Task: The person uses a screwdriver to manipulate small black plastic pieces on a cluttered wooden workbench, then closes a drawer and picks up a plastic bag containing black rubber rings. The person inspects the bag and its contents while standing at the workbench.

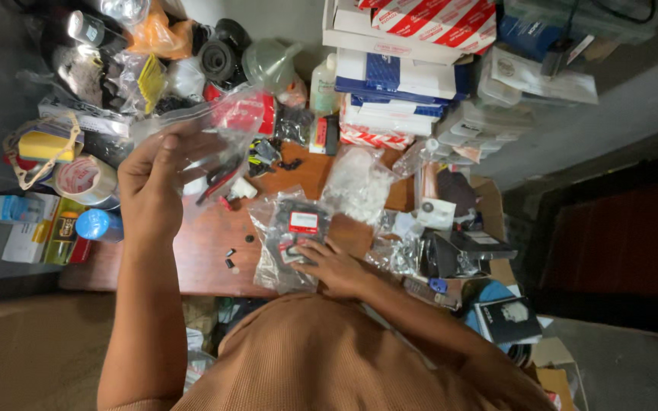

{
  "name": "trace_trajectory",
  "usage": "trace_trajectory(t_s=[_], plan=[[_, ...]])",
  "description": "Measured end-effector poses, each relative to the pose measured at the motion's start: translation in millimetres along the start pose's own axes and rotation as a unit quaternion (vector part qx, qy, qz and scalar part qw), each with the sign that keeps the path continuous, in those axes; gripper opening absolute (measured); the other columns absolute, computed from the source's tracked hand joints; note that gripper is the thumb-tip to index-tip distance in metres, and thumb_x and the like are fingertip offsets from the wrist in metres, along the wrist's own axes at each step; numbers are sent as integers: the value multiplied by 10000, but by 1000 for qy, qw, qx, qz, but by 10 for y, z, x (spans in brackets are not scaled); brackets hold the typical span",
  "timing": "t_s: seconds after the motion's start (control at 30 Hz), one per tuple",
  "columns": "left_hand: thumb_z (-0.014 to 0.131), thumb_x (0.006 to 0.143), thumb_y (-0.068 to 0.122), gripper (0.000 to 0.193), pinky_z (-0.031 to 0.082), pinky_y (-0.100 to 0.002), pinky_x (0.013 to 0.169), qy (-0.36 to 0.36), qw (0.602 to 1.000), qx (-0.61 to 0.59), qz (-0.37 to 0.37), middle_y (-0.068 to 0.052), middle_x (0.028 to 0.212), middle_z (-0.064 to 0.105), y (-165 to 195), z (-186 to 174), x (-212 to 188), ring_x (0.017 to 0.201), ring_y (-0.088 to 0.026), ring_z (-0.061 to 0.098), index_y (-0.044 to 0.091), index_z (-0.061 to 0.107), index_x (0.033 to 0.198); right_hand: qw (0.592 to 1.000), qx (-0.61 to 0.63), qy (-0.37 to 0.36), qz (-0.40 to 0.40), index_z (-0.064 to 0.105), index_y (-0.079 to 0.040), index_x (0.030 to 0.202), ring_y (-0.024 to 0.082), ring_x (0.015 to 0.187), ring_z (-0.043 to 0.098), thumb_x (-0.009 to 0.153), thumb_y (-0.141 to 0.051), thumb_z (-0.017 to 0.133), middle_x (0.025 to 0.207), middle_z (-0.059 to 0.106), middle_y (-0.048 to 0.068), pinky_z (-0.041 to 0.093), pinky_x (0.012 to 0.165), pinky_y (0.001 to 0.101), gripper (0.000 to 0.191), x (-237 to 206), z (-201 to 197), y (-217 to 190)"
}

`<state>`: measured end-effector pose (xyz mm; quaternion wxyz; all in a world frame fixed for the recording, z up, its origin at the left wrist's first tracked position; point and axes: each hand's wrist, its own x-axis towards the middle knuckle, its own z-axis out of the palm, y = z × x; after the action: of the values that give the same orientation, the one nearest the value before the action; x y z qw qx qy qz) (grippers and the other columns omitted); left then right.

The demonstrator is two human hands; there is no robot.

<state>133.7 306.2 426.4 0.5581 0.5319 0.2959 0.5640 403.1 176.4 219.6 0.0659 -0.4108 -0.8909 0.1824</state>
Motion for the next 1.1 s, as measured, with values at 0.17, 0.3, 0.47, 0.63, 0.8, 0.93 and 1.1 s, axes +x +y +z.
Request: trace_trajectory(t_s=[0.17,0.3,0.47,0.63,0.8,0.93,1.1], plan=[[517,1124,249,332,611,-451,935,18,999,-20,-22,-184,1213,716,-134,-17,-43,1137,-334,722,-9,640,1291,998,-48,37,-29,609,-185,1407,313,1466,315,702,-121,750,1543,456,118,220,1179,585,722,-3,402,134],[500,1126,221,304,609,-479,944,3,998,-54,-28,-192,1223,715,-178,-31,-72,1146,-355,719,-2,640,1279,995,14,96,-27,719,-208,1197,232,1342,532,833,-164,752,1310,663,31,288,1210,580,368,-9,525,174],[511,1122,206,289,603,-495,957,-8,997,-74,-33,-188,1225,707,-179,-87,-100,1154,-358,717,0,641,1277,937,169,166,257,790,-197,1078,237,884,741,902,-196,704,984,772,84,566,842,372,196,10,95,259],[502,1122,219,314,515,-382,852,-8,998,4,-70,-190,1207,734,-204,2,-28,1144,-321,717,-8,646,1284,883,286,355,115,749,-33,1052,145,982,709,980,-131,703,1054,772,76,565,895,333,130,77,-1002,463],[524,1106,222,299,594,-445,959,-41,996,-65,-52,-182,1178,726,-142,168,54,1127,-308,727,-11,648,1246,815,432,378,82,731,-3,1041,106,825,703,1012,-120,671,940,750,47,584,775,263,135,-135,-2091,391],[538,1101,224,306,586,-468,980,-73,990,-109,-45,-187,1213,705,-76,300,104,1156,-315,715,-20,645,1252,776,494,392,11,718,16,1053,106,799,662,1024,-65,653,942,733,52,534,740,251,107,-227,-2559,277],[539,1074,246,335,592,-458,984,-109,981,-143,-73,-183,1199,725,-38,556,210,1095,-321,728,-21,645,1247,740,513,434,-28,712,22,1076,104,868,641,1020,-61,675,993,717,53,519,811,255,107,-243,-2787,263]])
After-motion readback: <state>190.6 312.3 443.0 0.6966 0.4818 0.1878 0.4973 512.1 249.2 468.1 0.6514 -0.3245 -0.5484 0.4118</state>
